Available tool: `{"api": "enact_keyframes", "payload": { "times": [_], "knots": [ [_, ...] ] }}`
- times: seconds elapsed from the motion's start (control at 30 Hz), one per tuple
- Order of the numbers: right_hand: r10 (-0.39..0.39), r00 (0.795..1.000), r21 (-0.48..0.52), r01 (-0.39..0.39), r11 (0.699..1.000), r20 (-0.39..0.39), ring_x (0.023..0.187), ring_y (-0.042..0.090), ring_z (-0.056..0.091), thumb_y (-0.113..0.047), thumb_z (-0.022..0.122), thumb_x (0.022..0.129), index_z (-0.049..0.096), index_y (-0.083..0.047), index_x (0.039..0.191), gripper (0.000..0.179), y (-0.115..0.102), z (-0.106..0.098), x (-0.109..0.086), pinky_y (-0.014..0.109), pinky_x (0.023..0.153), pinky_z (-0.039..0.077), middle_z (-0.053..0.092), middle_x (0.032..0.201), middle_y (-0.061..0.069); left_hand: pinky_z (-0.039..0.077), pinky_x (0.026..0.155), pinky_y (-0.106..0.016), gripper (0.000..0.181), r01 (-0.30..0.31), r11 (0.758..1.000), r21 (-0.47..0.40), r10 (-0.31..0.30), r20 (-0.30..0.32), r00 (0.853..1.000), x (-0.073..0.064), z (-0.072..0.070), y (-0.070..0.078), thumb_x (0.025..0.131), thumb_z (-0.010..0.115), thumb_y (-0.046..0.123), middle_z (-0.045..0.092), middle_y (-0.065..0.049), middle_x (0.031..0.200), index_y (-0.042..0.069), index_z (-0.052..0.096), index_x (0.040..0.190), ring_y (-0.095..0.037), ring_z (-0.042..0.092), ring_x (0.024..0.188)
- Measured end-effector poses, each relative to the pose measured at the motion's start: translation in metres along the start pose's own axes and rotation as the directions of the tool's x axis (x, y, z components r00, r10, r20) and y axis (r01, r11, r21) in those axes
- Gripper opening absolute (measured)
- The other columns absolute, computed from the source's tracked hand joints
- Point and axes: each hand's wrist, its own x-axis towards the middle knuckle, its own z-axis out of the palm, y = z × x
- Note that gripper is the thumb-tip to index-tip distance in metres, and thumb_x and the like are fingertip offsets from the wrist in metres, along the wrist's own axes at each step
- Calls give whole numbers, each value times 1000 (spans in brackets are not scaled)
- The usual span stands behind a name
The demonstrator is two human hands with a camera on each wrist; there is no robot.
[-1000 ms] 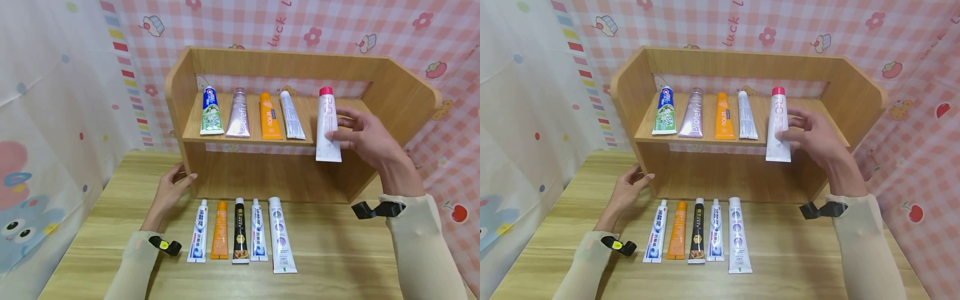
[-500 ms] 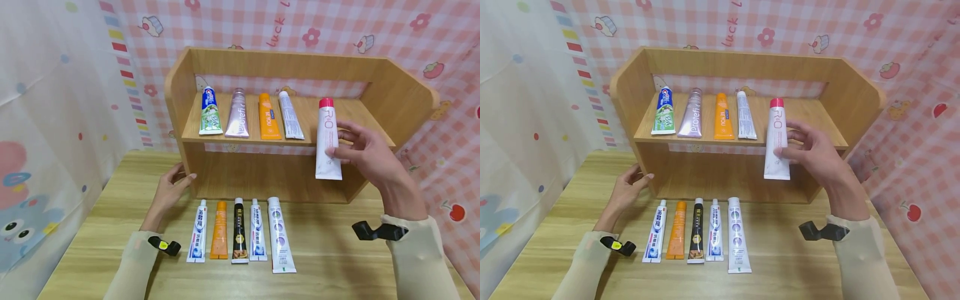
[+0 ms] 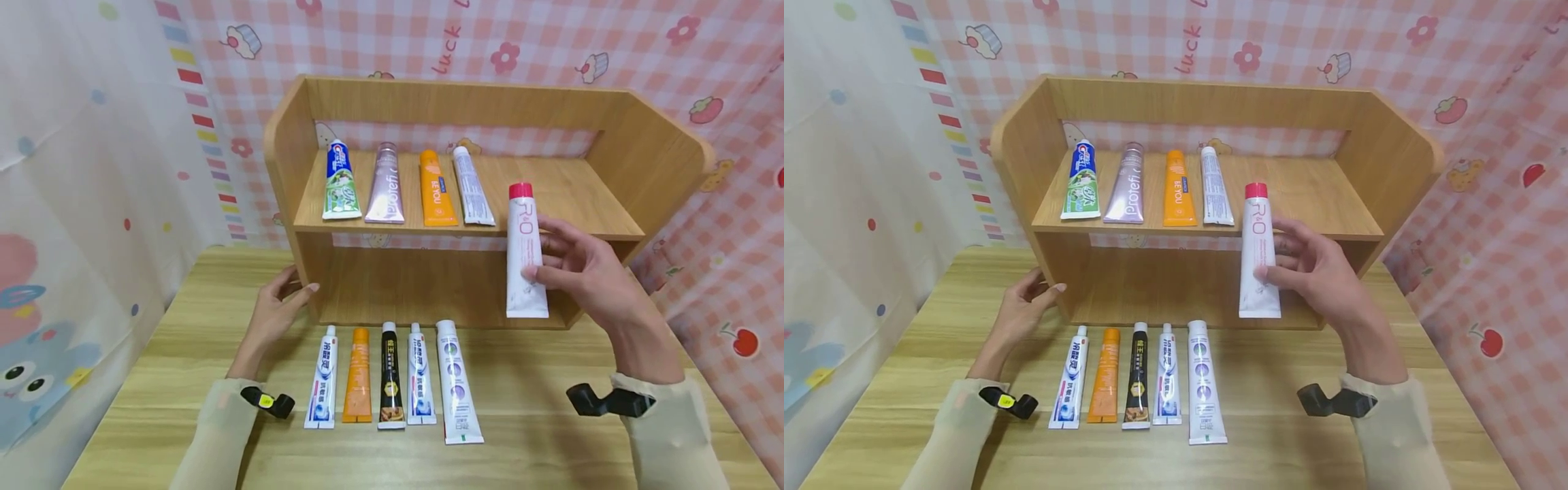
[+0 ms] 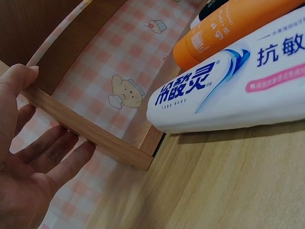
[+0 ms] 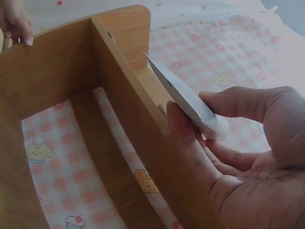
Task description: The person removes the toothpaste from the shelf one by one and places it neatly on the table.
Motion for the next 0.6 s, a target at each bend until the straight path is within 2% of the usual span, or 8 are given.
{"api": "enact_keyframes", "payload": {
  "times": [0.13, 0.4, 0.6],
  "knots": [
    [-23, 1000, 19, 23, 1000, 5, 105, 13, 73, 15, 65, 91, 47, -8, 149, 66, 8, 3, -6, 26, 81, 63, 68, 124, 2, 55, 90, -15, 62, 11, 1000, -15, -11, -7, 1000, 0, 2, 1, 98, 70, 35, 55, -14, 149, 16, 48, 153, -34, 55, 135],
    [-65, 996, 64, 61, 996, 61, 106, 15, 72, 20, 61, 91, 45, -7, 150, 67, 24, 3, -20, 28, 80, 64, 67, 124, 3, 55, 91, -15, 63, 0, 1000, -10, 0, 10, 1000, 4, 3, 3, 99, 69, 36, 54, -14, 151, 18, 46, 155, -34, 54, 135],
    [-63, 992, 70, 55, 996, 113, 109, 15, 71, 20, 60, 91, 43, -7, 151, 68, 36, 4, -24, 30, 81, 64, 68, 126, 2, 53, 89, -12, 62, 6, 1000, -27, -6, 2, 1000, 1, 4, 2, 99, 69, 30, 54, -15, 151, 17, 47, 155, -34, 55, 134]
  ]
}}
